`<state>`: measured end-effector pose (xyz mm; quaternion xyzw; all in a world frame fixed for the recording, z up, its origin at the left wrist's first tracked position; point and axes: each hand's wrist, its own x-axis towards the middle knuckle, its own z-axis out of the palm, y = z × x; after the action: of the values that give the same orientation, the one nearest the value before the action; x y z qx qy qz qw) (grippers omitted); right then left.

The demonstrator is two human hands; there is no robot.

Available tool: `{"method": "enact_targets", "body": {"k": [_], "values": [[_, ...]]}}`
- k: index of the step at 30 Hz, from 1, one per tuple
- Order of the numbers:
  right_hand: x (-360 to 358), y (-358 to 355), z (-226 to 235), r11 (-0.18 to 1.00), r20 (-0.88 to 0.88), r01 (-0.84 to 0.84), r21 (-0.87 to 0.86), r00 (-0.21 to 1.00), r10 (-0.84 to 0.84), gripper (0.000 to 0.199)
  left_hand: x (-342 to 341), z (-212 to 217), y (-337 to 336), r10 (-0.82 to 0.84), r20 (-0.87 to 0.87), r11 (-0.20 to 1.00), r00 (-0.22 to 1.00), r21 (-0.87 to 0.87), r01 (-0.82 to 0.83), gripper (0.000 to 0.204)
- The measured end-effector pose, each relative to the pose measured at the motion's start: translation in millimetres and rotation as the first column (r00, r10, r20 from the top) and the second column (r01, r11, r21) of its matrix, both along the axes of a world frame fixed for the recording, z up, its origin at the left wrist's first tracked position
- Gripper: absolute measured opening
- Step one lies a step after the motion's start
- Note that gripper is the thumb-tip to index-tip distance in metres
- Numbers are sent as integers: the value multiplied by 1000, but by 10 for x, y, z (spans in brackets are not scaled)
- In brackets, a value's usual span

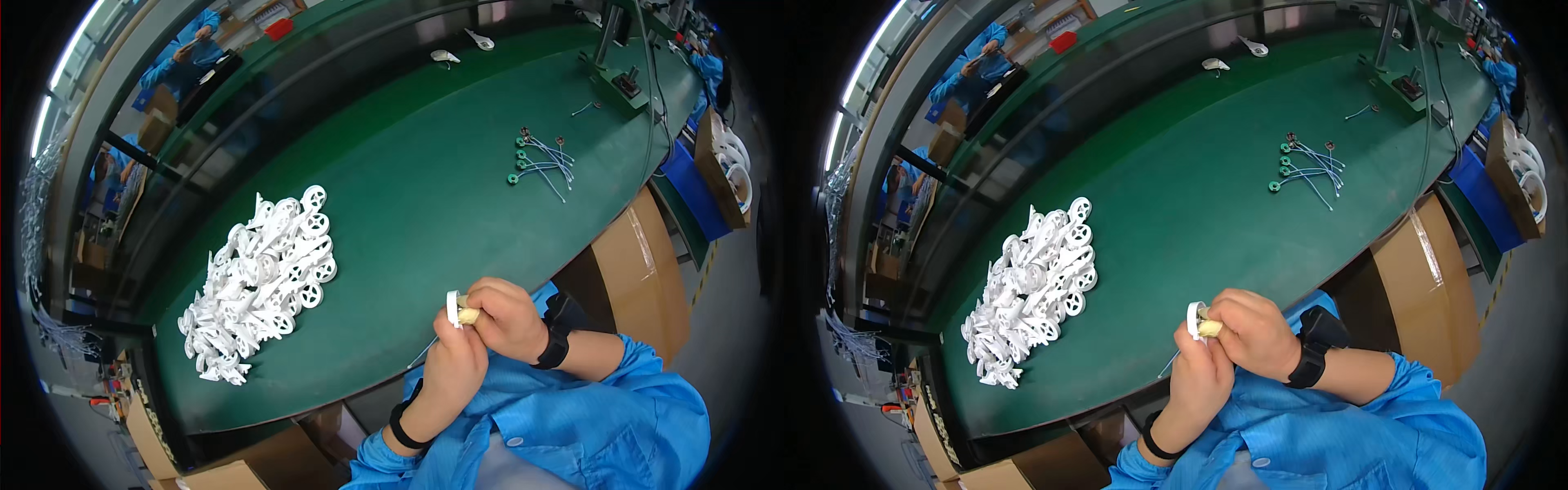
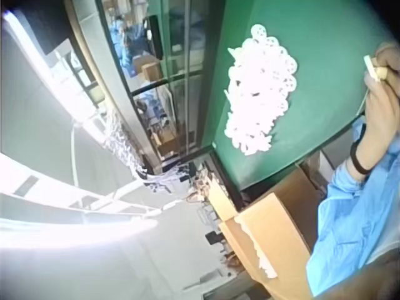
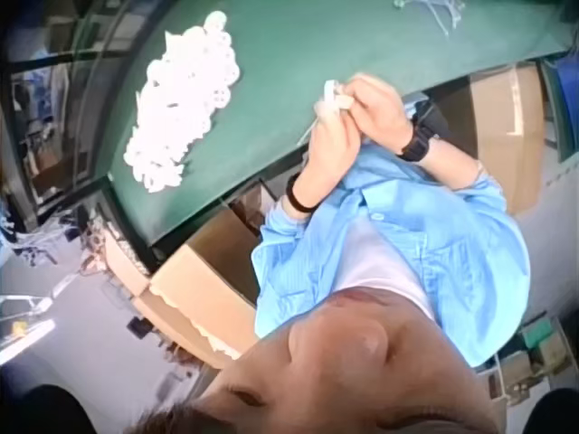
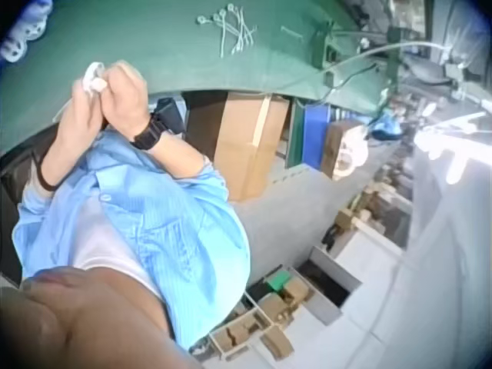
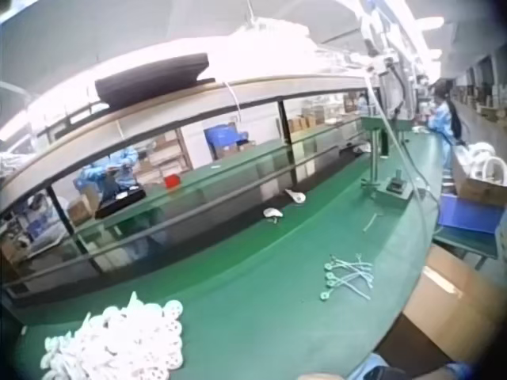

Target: Assembling plastic parts with wires and organizing them into bundles on an assembly line.

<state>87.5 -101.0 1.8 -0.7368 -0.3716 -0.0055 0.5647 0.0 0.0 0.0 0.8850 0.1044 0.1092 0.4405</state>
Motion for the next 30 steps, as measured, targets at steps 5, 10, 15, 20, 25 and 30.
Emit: {"method": "enact_targets", "body": {"k": [5,10,15,20,25,30], "values": [[83,-42,-6,990,-90,-99,-97,992,91,8,-18,-52,24,-48,-45,999,998,21,49,35],[81,-28,91,980,-220,-142,-136,969,110,5,-49,-41,39,-61,-86,998,994,-22,59,36],[53,-22,85,983,-275,-124,-133,958,84,5,-42,-137,63,-42,-52,998,998,-53,39,35],[-33,29,179,996,3,12,-90,1000,-12,14,-20,-111,34,22,83,625,996,-779,51,27],[-34,-36,200,995,29,-90,-49,995,91,24,-56,-132,40,35,178,708,983,-699,101,32],[-30,-66,187,990,-29,-123,-67,992,122,29,-64,-91,93,-50,213,741,976,-647,179,42]]}}
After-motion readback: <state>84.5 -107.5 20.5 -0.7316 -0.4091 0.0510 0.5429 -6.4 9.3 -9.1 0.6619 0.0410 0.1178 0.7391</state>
